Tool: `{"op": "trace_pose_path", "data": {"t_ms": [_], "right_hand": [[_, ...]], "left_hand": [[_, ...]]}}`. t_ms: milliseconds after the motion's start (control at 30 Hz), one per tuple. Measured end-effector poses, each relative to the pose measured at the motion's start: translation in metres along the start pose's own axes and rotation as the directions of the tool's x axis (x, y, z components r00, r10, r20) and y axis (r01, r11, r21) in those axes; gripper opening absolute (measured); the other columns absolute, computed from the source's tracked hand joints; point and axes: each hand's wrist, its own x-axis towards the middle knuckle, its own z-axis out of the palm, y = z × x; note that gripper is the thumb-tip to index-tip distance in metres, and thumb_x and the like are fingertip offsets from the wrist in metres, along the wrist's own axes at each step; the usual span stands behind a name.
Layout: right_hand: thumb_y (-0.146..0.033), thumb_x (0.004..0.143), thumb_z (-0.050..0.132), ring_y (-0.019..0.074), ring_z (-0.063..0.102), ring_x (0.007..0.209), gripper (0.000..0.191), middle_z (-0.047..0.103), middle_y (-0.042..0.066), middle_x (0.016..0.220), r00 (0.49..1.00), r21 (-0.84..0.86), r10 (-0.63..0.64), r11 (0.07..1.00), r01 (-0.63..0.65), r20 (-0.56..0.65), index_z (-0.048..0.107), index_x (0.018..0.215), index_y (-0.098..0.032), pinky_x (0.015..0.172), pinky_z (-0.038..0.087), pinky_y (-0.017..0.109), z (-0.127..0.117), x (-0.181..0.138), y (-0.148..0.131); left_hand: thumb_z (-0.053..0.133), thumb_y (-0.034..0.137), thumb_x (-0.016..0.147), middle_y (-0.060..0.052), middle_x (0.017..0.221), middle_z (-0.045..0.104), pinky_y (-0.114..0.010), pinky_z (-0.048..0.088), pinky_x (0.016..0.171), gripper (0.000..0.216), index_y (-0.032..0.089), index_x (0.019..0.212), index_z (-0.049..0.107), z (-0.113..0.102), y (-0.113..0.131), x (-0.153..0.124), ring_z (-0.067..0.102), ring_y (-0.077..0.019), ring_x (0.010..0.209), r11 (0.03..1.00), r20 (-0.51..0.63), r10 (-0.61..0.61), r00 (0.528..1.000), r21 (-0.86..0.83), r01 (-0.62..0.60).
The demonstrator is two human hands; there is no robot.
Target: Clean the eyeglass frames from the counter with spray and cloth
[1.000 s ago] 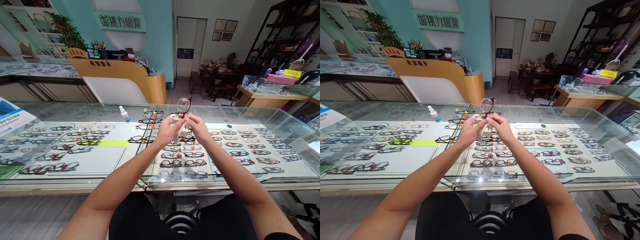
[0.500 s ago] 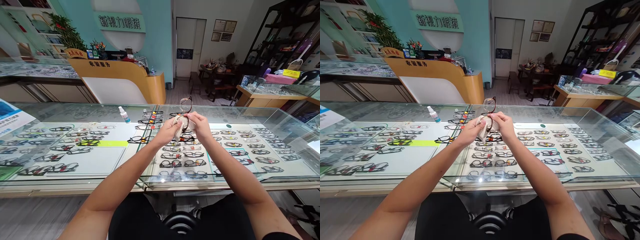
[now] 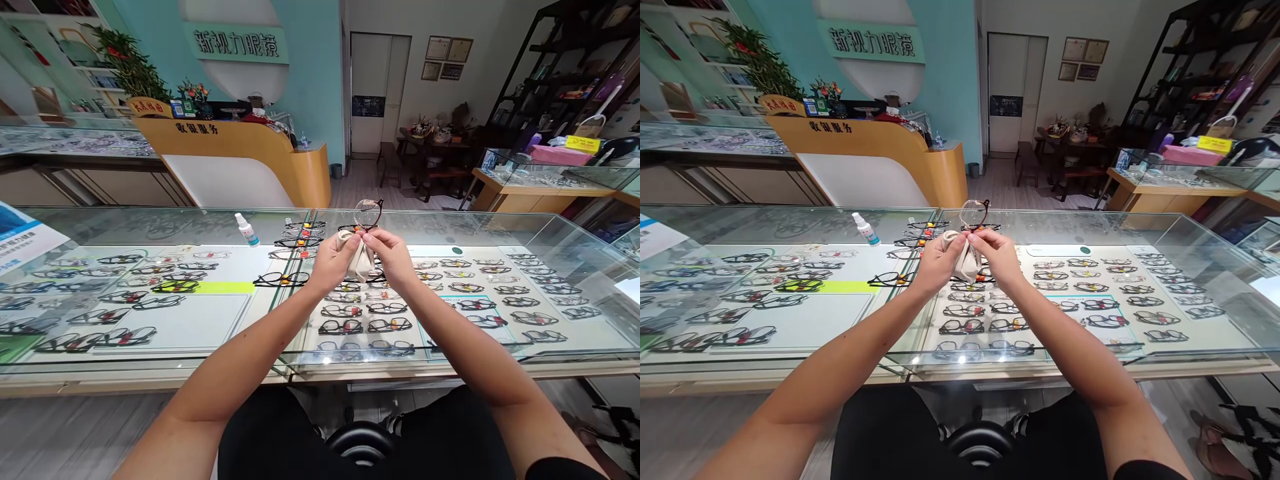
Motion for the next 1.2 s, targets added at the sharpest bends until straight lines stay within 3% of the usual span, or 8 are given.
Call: {"op": "trace_pose_path", "data": {"t_ms": [167, 300, 467, 633, 833, 967, 1100, 1200], "right_hand": [[-0.057, 0.074, 0.096, 0.0226, 0.068, 0.094, 0.031, 0.076, 0.003, 0.093, 0.998, -0.068, -0.032, 0.997, 0.028, -0.061, 0.089, 0.082, -0.028, 0.089, 0.054, 0.039, -0.004, 0.001, -0.003], [-0.051, 0.081, 0.091, 0.022, 0.067, 0.092, 0.024, 0.073, 0.002, 0.089, 0.988, -0.09, -0.086, 0.993, 0.075, -0.126, 0.09, 0.089, -0.028, 0.09, 0.054, 0.039, -0.013, 0.006, -0.005], [-0.044, 0.081, 0.089, 0.0199, 0.067, 0.088, 0.018, 0.08, 0.002, 0.093, 0.97, -0.03, -0.089, 0.996, 0.084, -0.226, 0.088, 0.087, -0.027, 0.09, 0.055, 0.037, -0.027, 0.017, -0.013], [-0.045, 0.074, 0.092, 0.0182, 0.07, 0.088, 0.024, 0.083, 0.001, 0.096, 0.962, 0.019, -0.068, 0.997, 0.076, -0.263, 0.081, 0.082, -0.026, 0.083, 0.055, 0.032, -0.033, 0.024, -0.016], [-0.051, 0.079, 0.09, 0.0239, 0.079, 0.099, 0.033, 0.085, 0.003, 0.096, 0.991, 0.05, -0.054, 0.997, 0.06, -0.121, 0.066, 0.083, -0.027, 0.088, 0.06, 0.036, -0.029, 0.021, -0.017], [-0.055, 0.08, 0.088, 0.0236, 0.08, 0.094, 0.037, 0.082, 0.002, 0.091, 0.998, 0.003, -0.032, 0.999, 0.032, -0.046, 0.063, 0.085, -0.028, 0.089, 0.062, 0.038, -0.028, 0.019, -0.02], [-0.061, 0.083, 0.087, 0.0215, 0.077, 0.093, 0.038, 0.08, 0.0, 0.09, 0.998, -0.067, -0.057, 0.996, 0.06, 0.037, 0.068, 0.087, -0.028, 0.095, 0.06, 0.038, -0.031, 0.019, -0.02], [-0.059, 0.087, 0.085, 0.021, 0.074, 0.087, 0.033, 0.079, 0.001, 0.087, 0.99, -0.13, -0.09, 0.986, 0.104, 0.111, 0.076, 0.087, -0.027, 0.097, 0.059, 0.04, -0.036, 0.019, -0.021]], "left_hand": [[0.071, 0.09, 0.086, -0.001, 0.071, 0.064, -0.027, 0.044, 0.065, 0.074, 0.015, 0.083, 0.071, 0.0, -0.002, 0.001, 0.052, -0.0135, 0.067, 0.998, 0.017, 0.005, 1.0, 0.062, -0.006], [0.066, 0.091, 0.089, -0.003, 0.077, 0.069, -0.029, 0.047, 0.07, 0.075, 0.016, 0.09, 0.073, -0.001, -0.006, 0.002, 0.057, -0.0158, 0.071, 0.997, 0.023, 0.006, 1.0, 0.078, -0.007], [0.063, 0.09, 0.091, -0.005, 0.083, 0.07, -0.029, 0.049, 0.074, 0.073, 0.018, 0.09, 0.072, -0.003, -0.011, 0.006, 0.06, -0.0173, 0.077, 0.995, -0.082, 0.068, 0.994, 0.078, -0.061], [0.071, 0.085, 0.09, 0.0, 0.083, 0.062, -0.027, 0.046, 0.067, 0.065, 0.022, 0.107, 0.072, -0.005, -0.005, 0.007, 0.054, -0.0151, 0.072, 0.997, -0.092, 0.077, 0.993, 0.007, -0.077], [0.073, 0.076, 0.093, 0.001, 0.067, 0.053, -0.028, 0.042, 0.065, 0.065, 0.02, 0.065, 0.054, -0.005, 0.007, 0.004, 0.047, -0.0131, 0.064, 0.984, 0.009, 0.117, 0.993, 0.134, -0.117], [0.074, 0.068, 0.094, 0.001, 0.066, 0.057, -0.029, 0.04, 0.06, 0.056, 0.022, 0.071, 0.053, -0.006, 0.006, 0.001, 0.048, -0.0131, 0.058, 0.987, 0.027, 0.087, 0.996, 0.136, -0.09], [0.082, 0.051, 0.093, 0.005, 0.071, 0.054, -0.028, 0.035, 0.06, 0.036, 0.022, 0.102, 0.063, -0.011, 0.004, -0.002, 0.044, -0.0123, 0.059, 0.908, -0.003, 0.279, 0.96, 0.325, -0.263], [0.085, 0.05, 0.091, 0.004, 0.081, 0.057, -0.029, 0.041, 0.067, 0.057, 0.022, 0.134, 0.061, -0.018, 0.002, 0.0, 0.051, -0.0142, 0.066, 0.798, -0.026, 0.433, 0.901, 0.476, -0.37]]}}
